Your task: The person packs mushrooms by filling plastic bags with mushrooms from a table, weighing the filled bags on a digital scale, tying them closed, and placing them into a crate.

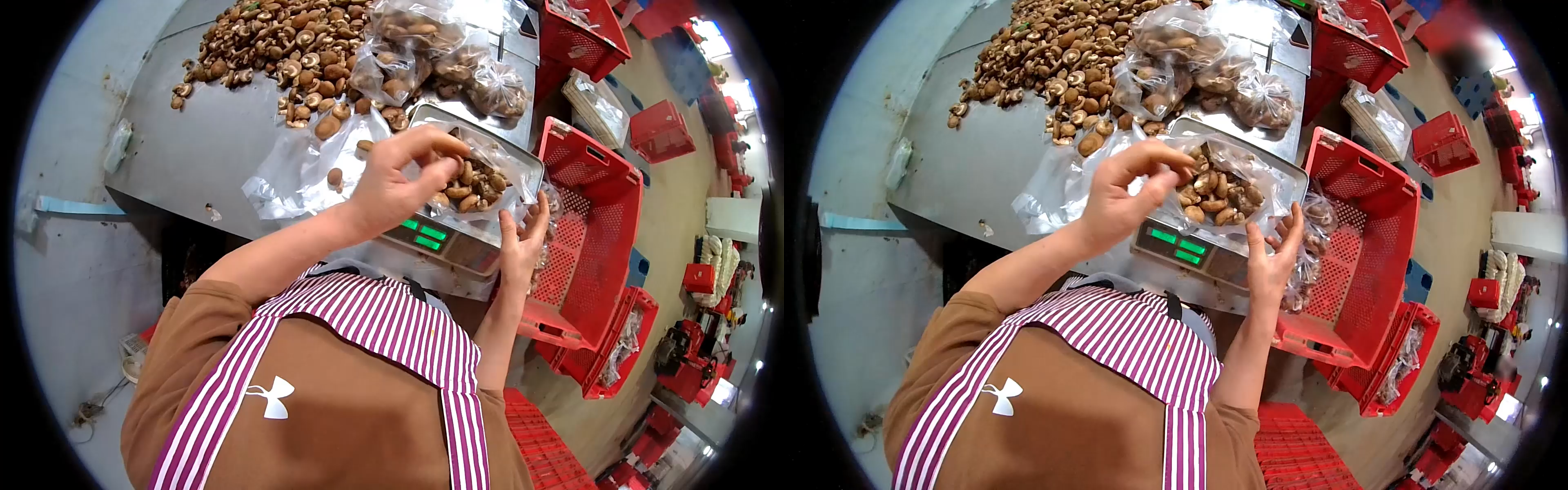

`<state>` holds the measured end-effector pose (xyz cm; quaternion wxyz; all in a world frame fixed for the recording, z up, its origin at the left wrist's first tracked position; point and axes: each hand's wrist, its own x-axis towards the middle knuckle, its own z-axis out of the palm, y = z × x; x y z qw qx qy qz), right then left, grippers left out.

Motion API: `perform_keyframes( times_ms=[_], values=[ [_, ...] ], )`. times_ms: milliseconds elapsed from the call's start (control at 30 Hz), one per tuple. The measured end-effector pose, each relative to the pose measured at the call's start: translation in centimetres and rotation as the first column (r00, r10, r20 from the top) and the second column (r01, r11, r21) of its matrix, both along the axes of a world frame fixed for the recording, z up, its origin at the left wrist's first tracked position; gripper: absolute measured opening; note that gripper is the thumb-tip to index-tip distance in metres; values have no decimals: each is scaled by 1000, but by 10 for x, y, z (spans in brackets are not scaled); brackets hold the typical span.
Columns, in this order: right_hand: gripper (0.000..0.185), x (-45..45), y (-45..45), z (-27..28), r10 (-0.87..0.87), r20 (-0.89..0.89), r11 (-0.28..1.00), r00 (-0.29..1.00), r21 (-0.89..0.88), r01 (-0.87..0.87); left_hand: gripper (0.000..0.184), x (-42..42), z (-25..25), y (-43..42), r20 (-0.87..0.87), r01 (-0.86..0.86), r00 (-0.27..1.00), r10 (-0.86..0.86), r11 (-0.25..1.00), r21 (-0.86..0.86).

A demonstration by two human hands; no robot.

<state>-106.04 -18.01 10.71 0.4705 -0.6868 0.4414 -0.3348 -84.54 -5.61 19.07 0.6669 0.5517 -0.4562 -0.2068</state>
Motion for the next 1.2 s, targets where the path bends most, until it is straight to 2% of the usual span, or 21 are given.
perform_keyframes(
  times_ms=[33, 100, 233, 267, 333, 500, 567, 600, 633, 733, 767, 833, 933, 967, 1033, 1133, 1200],
  values=[
    [79, -2, -2, -3, 4, 23, 1000, 1000, -4, -4, 17, -2, 1, -4, 1, -1, 1000, 1, 1000, 3],
    [78, -4, -2, -4, 9, 46, 1000, 999, -7, -9, 18, -6, 4, -10, 131, 124, 980, -151, 974, 191],
    [75, -10, 0, -2, -14, 58, 999, 998, 35, 12, 18, -10, -27, -27, 56, 158, 982, -183, 939, 305],
    [74, -11, 0, -3, -16, 64, 999, 998, 49, 13, 18, -7, -35, -29, 58, 158, 981, -183, 939, 305],
    [74, -15, -1, -7, -15, 59, 999, 998, 47, 12, 18, -3, -49, -32, 100, 142, 974, -202, 893, 426],
    [73, -19, -3, -14, -7, 67, 999, 998, 51, 3, 18, 5, -76, -35, 203, 25, 970, -131, 889, 457],
    [74, -16, -2, -10, 4, 35, 998, 999, 64, -7, 18, 6, -83, -40, 460, -118, 883, -97, 901, 418],
    [74, -15, -3, -11, 14, 44, 998, 999, 65, -17, 24, 6, -84, -42, 524, -111, 837, -158, 889, 444],
    [74, -13, -5, -12, 16, 48, 998, 999, 59, -19, 36, 4, -89, -46, 569, -111, 786, -240, 852, 512],
    [74, -7, -11, -12, 46, 35, 998, 998, 31, -47, 58, -6, -98, -56, 657, -123, 682, -322, 834, 537],
    [74, -4, -13, -11, 46, 36, 999, 998, 27, -47, 62, -10, -92, -62, 652, -144, 653, -384, 783, 605],
    [73, 1, -17, -7, 63, 51, 998, 997, 8, -64, 62, -13, -104, -72, 703, -189, 611, -364, 796, 575],
    [70, 5, -20, -4, 55, -7, 998, 998, 10, -54, 56, -13, -112, -80, 660, -162, 654, -369, 784, 599],
    [69, 5, -21, -2, 62, -49, 998, 997, 4, -62, 51, -11, -112, -80, 683, -126, 656, -320, 847, 517],
    [69, 4, -26, -10, 80, -4, 995, 997, -59, -80, 47, -4, -111, -81, 646, -103, 628, -434, 776, 622],
    [68, 6, -29, -9, 84, -25, 995, 996, 63, -82, 39, -1, -136, -85, 574, 4, 710, -407, 818, 576],
    [67, 5, -33, -19, 81, -6, 996, 997, 31, -81, 38, -2, -138, -88, 549, -18, 729, -409, 790, 613]
  ],
)
